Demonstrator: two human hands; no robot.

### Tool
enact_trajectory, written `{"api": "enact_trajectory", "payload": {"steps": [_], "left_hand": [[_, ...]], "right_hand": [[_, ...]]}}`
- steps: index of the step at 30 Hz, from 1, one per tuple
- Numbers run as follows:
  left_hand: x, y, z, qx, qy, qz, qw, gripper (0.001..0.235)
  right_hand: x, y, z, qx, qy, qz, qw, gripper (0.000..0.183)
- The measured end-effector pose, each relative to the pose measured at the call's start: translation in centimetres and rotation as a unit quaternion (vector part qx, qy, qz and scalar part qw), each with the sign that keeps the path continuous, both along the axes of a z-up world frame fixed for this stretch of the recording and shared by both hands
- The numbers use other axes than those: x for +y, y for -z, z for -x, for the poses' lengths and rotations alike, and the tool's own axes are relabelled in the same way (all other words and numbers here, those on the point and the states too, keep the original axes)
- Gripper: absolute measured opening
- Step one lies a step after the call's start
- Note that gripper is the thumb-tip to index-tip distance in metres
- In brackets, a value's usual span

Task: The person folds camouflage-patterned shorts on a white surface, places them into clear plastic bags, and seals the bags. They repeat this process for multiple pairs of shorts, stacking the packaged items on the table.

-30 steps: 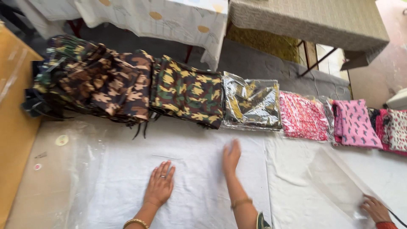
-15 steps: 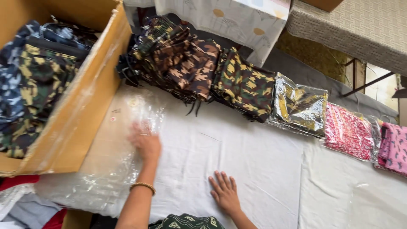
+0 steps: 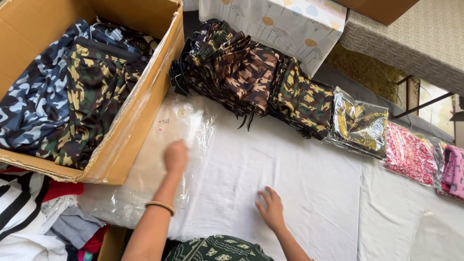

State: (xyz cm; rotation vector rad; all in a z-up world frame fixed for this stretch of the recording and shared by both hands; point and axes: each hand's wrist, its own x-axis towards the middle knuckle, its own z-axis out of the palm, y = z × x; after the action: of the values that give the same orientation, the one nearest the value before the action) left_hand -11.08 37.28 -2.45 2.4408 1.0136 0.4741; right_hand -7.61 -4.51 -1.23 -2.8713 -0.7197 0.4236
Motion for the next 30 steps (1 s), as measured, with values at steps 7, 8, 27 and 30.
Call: {"api": "enact_trajectory", "payload": {"steps": [7,8,27,30], "left_hand": [[-20.8,-7.0,-2.5,0.113,0.352,0.236,0.899,0.03],[-21.9,-11.5,-2.1,0.194,0.368,0.355,0.837,0.042],[-24.3,-9.2,-5.7,0.02,0.428,0.629,0.649,0.081],[-24.2,0.0,-7.7,-0.088,0.178,0.74,0.643,0.051]], "right_hand": [[5.6,0.0,-5.7,0.406,0.318,-0.493,0.701,0.055],[4.7,1.2,-6.6,0.383,0.35,-0.487,0.702,0.054],[3.4,-14.0,-0.4,-0.324,0.11,0.017,0.939,0.057],[4.8,-9.0,0.7,-0.115,0.034,-0.088,0.989,0.07]]}}
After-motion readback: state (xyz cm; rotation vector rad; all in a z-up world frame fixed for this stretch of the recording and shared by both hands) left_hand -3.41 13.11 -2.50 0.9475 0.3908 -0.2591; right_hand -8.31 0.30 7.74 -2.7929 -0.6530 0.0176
